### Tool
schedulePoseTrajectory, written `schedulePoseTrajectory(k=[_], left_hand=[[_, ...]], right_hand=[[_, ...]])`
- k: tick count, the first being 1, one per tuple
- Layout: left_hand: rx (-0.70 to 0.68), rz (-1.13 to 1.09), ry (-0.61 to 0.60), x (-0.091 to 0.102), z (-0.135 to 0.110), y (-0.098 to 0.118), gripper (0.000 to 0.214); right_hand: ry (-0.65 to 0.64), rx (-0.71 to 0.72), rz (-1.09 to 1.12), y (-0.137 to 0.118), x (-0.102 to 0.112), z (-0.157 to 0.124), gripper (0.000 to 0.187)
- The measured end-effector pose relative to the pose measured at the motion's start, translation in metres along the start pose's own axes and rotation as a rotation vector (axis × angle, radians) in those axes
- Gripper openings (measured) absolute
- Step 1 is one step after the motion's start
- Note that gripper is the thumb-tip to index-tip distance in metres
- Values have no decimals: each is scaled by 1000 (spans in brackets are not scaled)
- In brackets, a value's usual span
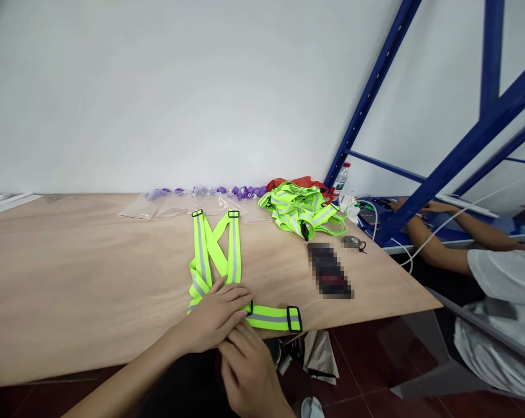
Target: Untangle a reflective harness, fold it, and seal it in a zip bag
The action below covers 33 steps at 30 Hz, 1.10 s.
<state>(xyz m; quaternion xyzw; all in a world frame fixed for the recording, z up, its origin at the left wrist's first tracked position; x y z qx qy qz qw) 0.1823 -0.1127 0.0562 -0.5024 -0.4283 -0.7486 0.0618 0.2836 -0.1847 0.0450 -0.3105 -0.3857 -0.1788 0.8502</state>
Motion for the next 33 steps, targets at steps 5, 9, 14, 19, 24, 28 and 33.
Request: schedulePoseTrajectory(k=[5, 9, 14, 19, 24, 28, 33], left_hand=[[-67, 93, 45, -9, -3, 2, 43], [-90, 75, 61, -17, -4, -2, 44], [-71, 158, -5, -26, -6, -2, 54], [-34, 121, 56, -21, -10, 4, 38], [-2, 17, 117, -14, -14, 4, 25], [26, -152, 235, -8, -24, -1, 24], [-18, 23, 203, -11, -31, -3, 27]], right_hand=[[297, -83, -198, 28, 45, -41, 41], [377, -204, -367, 44, 69, -53, 31], [281, -146, -317, 43, 59, -22, 31], [252, -258, -483, 62, 50, -13, 24], [217, -675, -638, 95, 67, -52, 64], [144, -727, -615, 95, 65, -62, 68], [68, -541, -597, 95, 50, -54, 60]])
Point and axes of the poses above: each hand's wrist, its own z-axis towards the middle knuckle, its own x-axis out of the back of the hand, y = z × x, the point moved 5 cm from there along z, towards the middle knuckle, and after that the axes turned 6 degrees about -y, right-handed, at the moved point
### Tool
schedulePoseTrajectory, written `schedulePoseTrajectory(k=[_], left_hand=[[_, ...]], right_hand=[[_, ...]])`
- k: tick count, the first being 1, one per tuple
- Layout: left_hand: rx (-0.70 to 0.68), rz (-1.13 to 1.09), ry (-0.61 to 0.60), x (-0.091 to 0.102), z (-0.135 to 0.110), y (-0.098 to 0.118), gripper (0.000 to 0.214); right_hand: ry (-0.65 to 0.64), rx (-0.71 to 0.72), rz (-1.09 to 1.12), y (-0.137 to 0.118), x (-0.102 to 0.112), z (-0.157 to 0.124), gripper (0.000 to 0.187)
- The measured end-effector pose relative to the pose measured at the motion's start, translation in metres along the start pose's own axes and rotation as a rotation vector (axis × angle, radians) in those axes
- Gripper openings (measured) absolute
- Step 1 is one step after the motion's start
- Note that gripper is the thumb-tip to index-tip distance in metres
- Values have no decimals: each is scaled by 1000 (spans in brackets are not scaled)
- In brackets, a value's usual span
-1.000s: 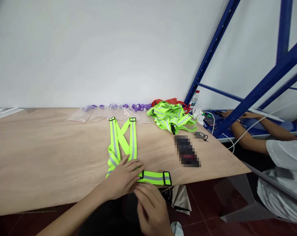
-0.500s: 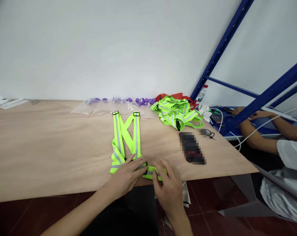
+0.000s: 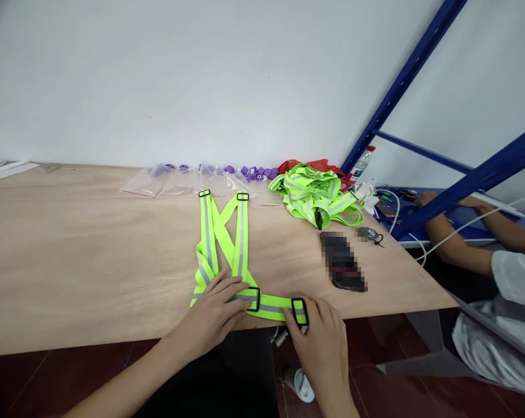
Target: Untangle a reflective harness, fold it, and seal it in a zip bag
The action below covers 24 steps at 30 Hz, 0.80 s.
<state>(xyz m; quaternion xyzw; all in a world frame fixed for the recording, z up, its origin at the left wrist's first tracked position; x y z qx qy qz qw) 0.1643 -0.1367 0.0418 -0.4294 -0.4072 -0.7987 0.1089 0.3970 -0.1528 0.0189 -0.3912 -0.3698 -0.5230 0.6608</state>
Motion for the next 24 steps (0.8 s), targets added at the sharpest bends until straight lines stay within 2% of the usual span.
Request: schedulePoseTrajectory(k=[4, 7, 10, 15, 19, 24], left_hand=[[-21, 166, -44, -2, 5, -3, 21], [-21, 184, -69, -1, 16, -6, 18], [-59, 205, -126, -5, 26, -8, 19], [-140, 330, -252, -16, 30, -14, 48], [-183, 345, -320, -20, 32, -21, 61], [-190, 294, -285, -17, 37, -27, 53]], right_hand=[[-146, 89, 32, 10, -10, 2, 54], [-193, 29, 62, 21, -11, 7, 50], [-184, -100, 129, 26, -10, 20, 44], [-123, -300, 288, 30, -8, 46, 35], [-97, -305, 438, 34, -12, 53, 40], [-61, -186, 474, 37, -21, 54, 48]])
Point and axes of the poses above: each hand's wrist, its own z-axis towards the middle knuckle, its own x-axis out of the back of the hand, y = z × x, the point moved 5 cm from there along z, towards the middle knuckle, and after that the axes turned 6 degrees about -y, right-handed, at the moved point
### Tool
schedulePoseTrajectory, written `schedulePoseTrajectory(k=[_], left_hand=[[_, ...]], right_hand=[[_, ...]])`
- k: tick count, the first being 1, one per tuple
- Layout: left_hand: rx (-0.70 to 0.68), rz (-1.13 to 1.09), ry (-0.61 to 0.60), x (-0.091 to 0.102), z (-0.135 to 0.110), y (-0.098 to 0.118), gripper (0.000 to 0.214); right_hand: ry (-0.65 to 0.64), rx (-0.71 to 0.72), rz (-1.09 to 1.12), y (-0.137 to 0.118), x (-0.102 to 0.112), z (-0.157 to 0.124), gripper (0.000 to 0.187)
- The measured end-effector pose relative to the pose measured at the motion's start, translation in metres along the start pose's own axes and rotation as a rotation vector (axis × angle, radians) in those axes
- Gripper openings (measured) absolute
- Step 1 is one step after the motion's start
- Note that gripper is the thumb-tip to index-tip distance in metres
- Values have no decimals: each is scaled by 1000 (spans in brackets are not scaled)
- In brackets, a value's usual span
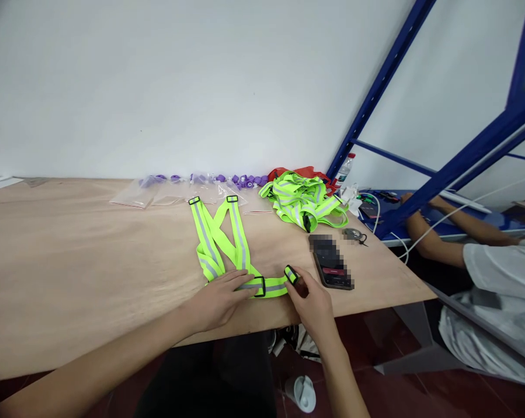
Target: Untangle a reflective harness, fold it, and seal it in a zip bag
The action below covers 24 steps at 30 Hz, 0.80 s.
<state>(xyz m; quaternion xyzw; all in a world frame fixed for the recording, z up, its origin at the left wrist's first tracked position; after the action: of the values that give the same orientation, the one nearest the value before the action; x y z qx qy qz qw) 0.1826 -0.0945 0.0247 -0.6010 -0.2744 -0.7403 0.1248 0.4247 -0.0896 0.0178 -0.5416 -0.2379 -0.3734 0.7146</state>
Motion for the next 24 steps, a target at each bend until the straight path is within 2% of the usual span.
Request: schedulePoseTrajectory(k=[5, 8, 15, 20, 24], left_hand=[[16, -1, 8, 3, 1, 0, 47], [19, 7, 8, 3, 1, 1, 49], [20, 0, 32, 2, -1, 2, 49], [18, 12, 4, 2, -2, 3, 51], [19, 47, -40, 1, -3, 5, 58]], right_hand=[[56, 125, -51, 0, -2, 3, 40], [89, 92, -109, 4, -2, 3, 42], [57, 64, -208, 3, -4, 3, 45], [136, -5, -222, 4, -2, 1, 45], [226, 36, -214, -8, 4, 2, 45]])
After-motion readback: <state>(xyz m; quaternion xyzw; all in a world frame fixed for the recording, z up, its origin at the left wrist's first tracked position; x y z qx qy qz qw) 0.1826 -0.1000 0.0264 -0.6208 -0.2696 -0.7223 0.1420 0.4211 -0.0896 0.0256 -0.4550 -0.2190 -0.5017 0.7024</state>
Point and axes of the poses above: each hand's wrist, its own z-axis towards the middle knuckle, its own x-axis out of the back of the hand, y = z × x, the point moved 5 cm from there along z, towards the middle knuckle, and after that the axes turned 6 degrees about -y, right-handed, at the moved point
